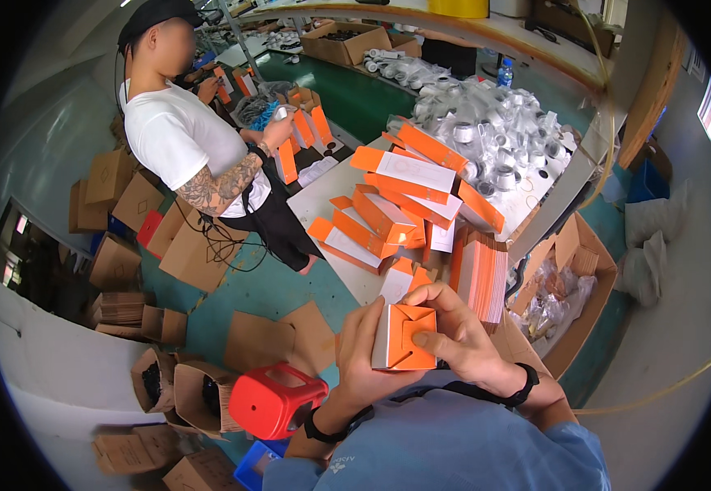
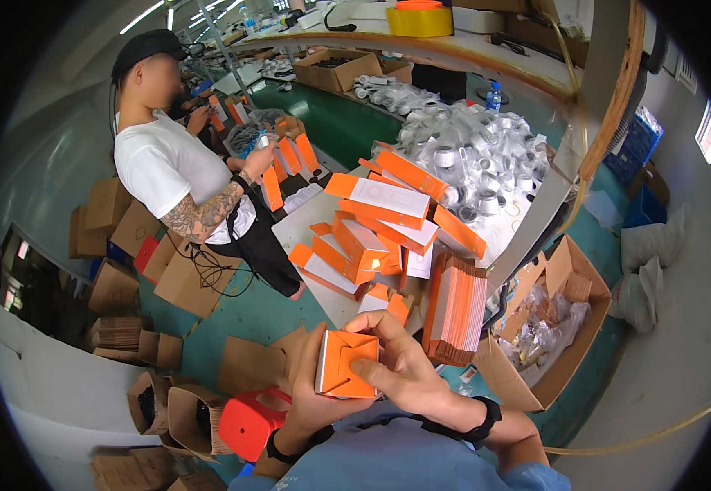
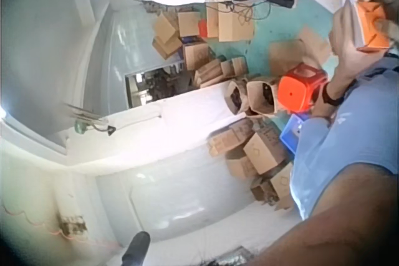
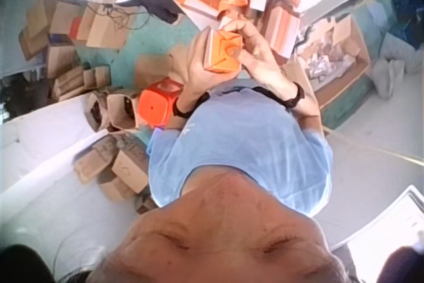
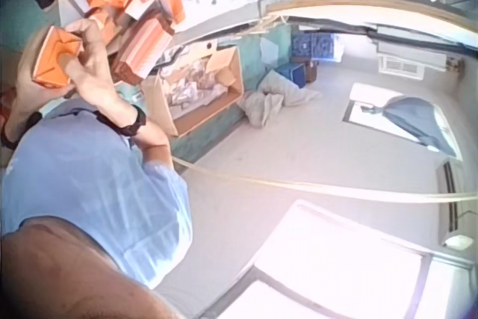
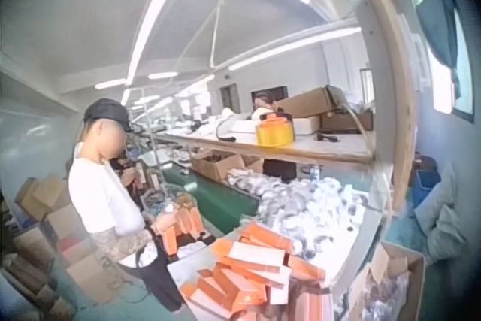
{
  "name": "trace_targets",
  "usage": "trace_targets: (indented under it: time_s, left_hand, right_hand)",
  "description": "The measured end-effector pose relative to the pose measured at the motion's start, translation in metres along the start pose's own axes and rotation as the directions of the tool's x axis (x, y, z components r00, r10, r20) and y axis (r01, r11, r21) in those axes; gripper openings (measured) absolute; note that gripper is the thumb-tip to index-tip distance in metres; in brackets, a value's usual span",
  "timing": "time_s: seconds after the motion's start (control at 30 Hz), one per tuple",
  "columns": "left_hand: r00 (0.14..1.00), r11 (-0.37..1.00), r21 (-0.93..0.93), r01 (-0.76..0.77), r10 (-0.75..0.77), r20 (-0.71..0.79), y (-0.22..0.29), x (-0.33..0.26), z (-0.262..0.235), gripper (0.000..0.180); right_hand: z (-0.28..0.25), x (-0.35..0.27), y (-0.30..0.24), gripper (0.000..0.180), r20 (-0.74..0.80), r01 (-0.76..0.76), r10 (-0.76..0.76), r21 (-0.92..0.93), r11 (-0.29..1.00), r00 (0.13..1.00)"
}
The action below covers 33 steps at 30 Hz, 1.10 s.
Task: Folding cardboard boxes and using a tape dispenser for packaging in a factory environment.
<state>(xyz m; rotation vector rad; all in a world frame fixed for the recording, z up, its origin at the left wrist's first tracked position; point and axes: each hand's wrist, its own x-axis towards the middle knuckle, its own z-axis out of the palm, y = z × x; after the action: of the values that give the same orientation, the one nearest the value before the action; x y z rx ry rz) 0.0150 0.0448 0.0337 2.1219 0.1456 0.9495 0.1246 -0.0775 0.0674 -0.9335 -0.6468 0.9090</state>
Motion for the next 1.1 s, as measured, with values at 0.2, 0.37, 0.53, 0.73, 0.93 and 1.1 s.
trace_targets:
  time_s: [0.2,0.37,0.53,0.73,0.93,1.1]
  left_hand:
    - [0.997,0.99,0.124,-0.072,0.076,-0.029,0.007,0.005,0.003,0.089]
    - [0.991,0.981,0.139,-0.132,0.133,0.007,0.006,0.004,0.001,0.089]
    - [0.991,0.987,0.09,-0.133,0.131,0.023,0.008,0.004,0.002,0.088]
    - [0.973,0.967,0.224,-0.12,0.07,0.219,-0.007,-0.008,0.0,0.097]
    - [0.877,0.952,0.135,0.273,-0.305,0.373,-0.054,-0.039,-0.028,0.101]
    - [0.785,0.84,-0.033,0.541,-0.491,0.378,-0.064,-0.047,-0.037,0.104]
  right_hand:
    - [0.002,-0.004,-0.005,0.04,0.023,0.0,0.002,-0.072,0.997,1.0]
    - [0.001,-0.008,-0.003,0.044,0.041,-0.026,0.029,-0.066,0.997,0.999]
    - [0.003,-0.013,0.001,0.049,0.03,-0.012,0.015,-0.088,0.996,0.999]
    - [-0.01,-0.014,0.046,0.069,-0.009,0.191,-0.212,-0.399,0.897,0.977]
    - [-0.052,-0.087,0.094,0.057,-0.17,-0.078,-0.039,-0.629,0.774,0.985]
    - [-0.078,-0.177,0.109,0.028,-0.591,-0.553,0.117,-0.642,0.531,0.798]
